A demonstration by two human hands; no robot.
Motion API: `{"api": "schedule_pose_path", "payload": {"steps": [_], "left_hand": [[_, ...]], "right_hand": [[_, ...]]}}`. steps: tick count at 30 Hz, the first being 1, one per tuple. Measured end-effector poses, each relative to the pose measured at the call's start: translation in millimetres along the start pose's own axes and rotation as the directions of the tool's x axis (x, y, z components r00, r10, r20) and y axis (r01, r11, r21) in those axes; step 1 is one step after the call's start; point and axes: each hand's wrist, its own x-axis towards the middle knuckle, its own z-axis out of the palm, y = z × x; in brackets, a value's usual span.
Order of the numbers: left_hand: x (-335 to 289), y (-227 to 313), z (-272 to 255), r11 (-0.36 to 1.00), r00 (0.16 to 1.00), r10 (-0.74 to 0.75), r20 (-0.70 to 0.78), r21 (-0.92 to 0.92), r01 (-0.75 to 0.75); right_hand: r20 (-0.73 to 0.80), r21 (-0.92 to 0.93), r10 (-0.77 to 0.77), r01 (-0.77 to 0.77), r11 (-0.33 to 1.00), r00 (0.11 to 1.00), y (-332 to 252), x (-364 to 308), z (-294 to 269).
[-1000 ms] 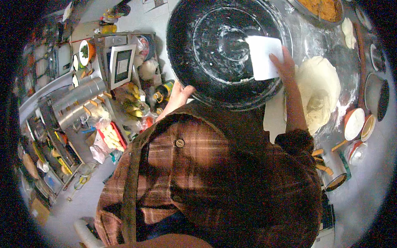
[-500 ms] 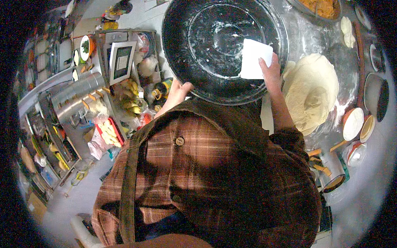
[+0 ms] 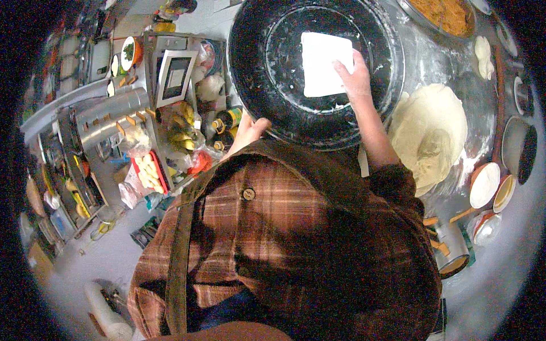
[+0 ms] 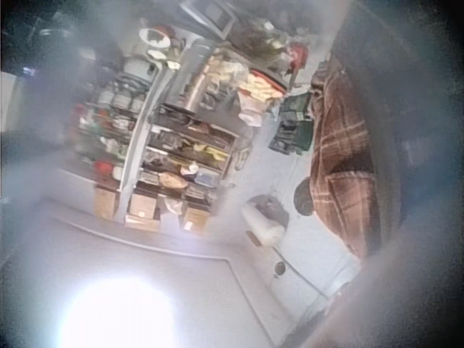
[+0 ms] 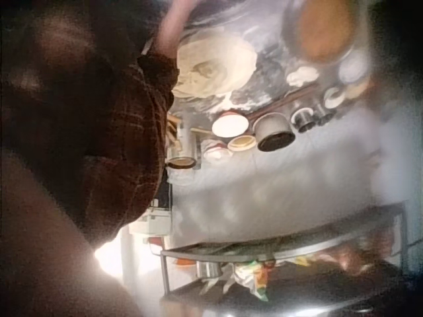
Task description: The person kneads a large mass of dough on a floured countertop, uses a dough scraper to cut and move portions, and places dough pieces onto a tray. The person also moves a bowl of filling and a metal tray, then adds a small amount of red flakes from a jar into a bowl.
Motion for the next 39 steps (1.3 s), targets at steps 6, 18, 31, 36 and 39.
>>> {"api": "schedule_pose_path", "payload": {"steps": [6, 18, 31, 36, 39], "left_hand": [[-14, 2, -14, 0.996, 0.994, -0.058, -0.088, -0.079, 0.051], [-81, -18, -76, 0.953, 0.962, -0.120, -0.244, -0.301, 0.043], [-338, -84, -193, 0.937, 0.801, 0.159, -0.577, -0.169, -0.307], [-350, -132, -202, 0.976, 0.744, 0.085, -0.663, -0.093, -0.195], [-345, -139, -193, 0.976, 0.691, 0.083, -0.718, -0.080, -0.200]], "right_hand": [[-0.003, 0.210, -0.033, 0.033, 0.977, 0.999, -26, -16, -28], [0.016, -0.279, -0.012, 0.016, 0.960, 1.000, -41, -42, -14], [0.575, -0.256, -0.137, 0.336, 0.906, 0.806, 3, -197, 225], [0.749, -0.089, -0.107, 0.260, 0.962, 0.654, 22, -221, 287], [0.841, 0.020, -0.156, 0.258, 0.966, 0.518, 21, -221, 318]]}}
